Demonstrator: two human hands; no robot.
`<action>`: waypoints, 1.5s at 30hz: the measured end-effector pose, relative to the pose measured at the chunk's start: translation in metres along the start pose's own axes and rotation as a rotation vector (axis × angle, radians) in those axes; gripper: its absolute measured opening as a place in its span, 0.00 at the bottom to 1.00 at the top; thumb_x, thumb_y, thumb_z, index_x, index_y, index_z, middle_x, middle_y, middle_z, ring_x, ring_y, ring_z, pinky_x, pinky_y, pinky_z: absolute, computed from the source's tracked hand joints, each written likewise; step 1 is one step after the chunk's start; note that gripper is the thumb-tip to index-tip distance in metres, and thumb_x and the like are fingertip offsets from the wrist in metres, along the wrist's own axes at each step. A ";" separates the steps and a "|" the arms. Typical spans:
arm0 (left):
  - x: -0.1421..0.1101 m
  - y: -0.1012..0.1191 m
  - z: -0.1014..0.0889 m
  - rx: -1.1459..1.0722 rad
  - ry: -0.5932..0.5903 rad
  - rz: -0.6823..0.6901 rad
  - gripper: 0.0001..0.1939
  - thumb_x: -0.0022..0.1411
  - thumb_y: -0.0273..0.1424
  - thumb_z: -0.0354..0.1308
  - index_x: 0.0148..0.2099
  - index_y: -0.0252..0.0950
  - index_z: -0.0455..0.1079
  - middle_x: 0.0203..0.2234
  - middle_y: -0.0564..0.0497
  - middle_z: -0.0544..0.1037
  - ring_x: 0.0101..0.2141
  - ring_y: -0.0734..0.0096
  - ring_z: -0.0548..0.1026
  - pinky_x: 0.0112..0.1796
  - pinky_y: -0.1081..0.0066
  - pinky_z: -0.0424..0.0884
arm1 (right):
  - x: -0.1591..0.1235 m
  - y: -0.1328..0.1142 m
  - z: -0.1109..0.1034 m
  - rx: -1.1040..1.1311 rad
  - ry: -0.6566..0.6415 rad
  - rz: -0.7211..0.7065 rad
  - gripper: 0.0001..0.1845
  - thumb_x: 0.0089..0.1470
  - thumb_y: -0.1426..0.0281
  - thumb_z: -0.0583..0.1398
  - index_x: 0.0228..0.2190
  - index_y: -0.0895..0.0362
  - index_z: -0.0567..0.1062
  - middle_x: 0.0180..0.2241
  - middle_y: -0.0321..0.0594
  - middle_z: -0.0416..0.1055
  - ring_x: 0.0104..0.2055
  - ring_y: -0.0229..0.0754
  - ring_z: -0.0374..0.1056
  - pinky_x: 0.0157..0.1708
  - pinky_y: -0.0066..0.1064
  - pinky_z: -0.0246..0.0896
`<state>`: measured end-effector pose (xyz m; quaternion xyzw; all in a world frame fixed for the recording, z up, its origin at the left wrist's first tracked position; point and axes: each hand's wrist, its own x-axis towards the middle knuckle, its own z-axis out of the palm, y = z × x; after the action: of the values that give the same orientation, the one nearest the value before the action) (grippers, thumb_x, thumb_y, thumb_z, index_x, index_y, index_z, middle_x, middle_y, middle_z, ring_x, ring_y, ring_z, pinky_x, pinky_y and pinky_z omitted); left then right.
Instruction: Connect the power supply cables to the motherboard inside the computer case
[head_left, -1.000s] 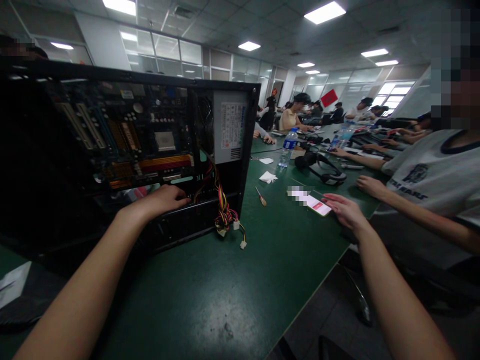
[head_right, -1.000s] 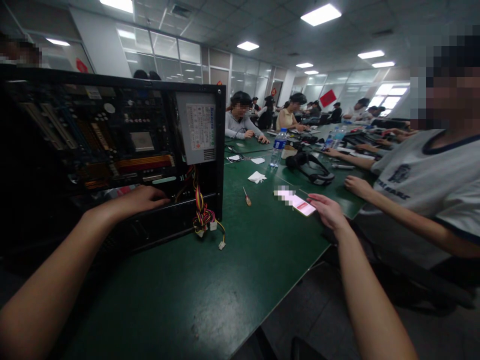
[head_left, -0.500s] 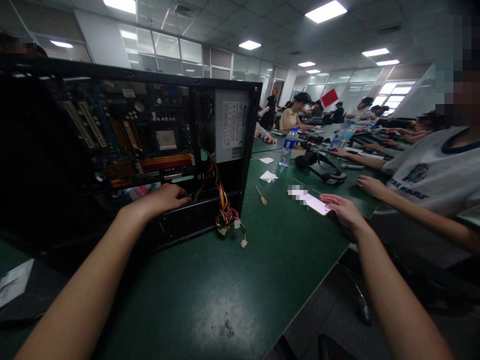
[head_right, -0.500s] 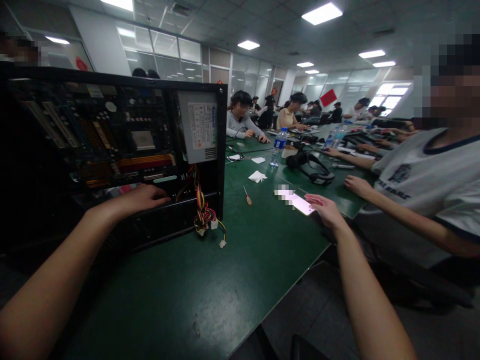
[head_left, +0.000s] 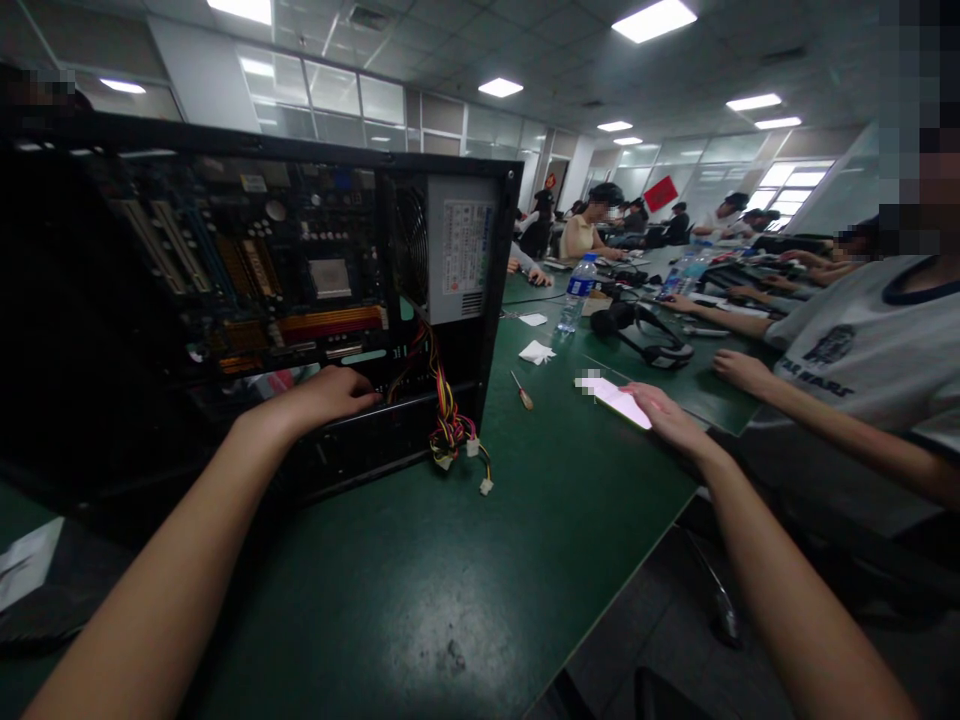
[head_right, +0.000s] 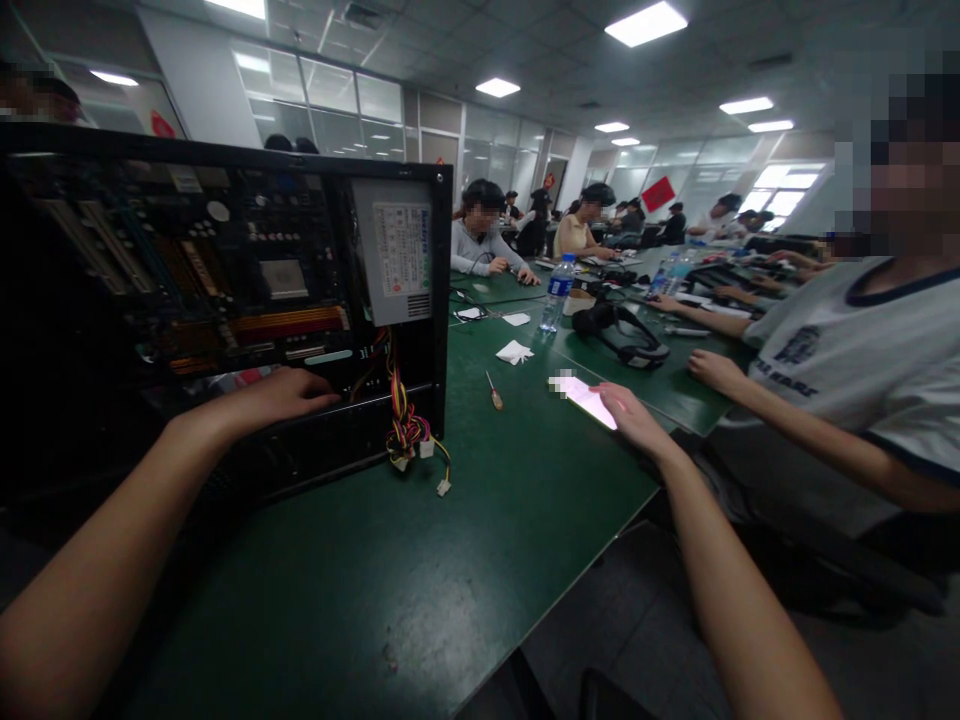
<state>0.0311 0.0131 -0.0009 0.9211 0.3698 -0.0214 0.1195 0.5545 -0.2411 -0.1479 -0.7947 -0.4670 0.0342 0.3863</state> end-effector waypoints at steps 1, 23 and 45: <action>0.000 0.000 0.000 -0.003 0.000 0.000 0.23 0.63 0.41 0.49 0.46 0.34 0.80 0.40 0.44 0.84 0.38 0.61 0.80 0.38 0.70 0.70 | 0.000 -0.001 0.000 -0.006 -0.003 -0.002 0.28 0.60 0.47 0.50 0.46 0.51 0.79 0.59 0.46 0.69 0.63 0.54 0.63 0.66 0.44 0.54; 0.006 -0.009 0.005 -0.001 0.023 0.018 0.22 0.62 0.43 0.51 0.43 0.36 0.80 0.39 0.44 0.84 0.38 0.58 0.80 0.38 0.69 0.69 | 0.009 0.035 0.006 0.371 0.231 0.134 0.22 0.49 0.47 0.60 0.32 0.53 0.77 0.49 0.48 0.75 0.52 0.55 0.71 0.59 0.48 0.63; -0.001 0.000 0.000 -0.018 0.014 0.005 0.23 0.62 0.42 0.51 0.46 0.33 0.80 0.42 0.41 0.83 0.40 0.57 0.80 0.41 0.68 0.70 | 0.007 0.031 0.004 0.363 0.315 0.166 0.20 0.41 0.51 0.65 0.30 0.53 0.80 0.35 0.46 0.80 0.36 0.53 0.76 0.36 0.42 0.73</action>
<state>0.0305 0.0126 -0.0006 0.9211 0.3684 -0.0114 0.1252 0.5788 -0.2418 -0.1685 -0.7437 -0.3204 0.0250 0.5862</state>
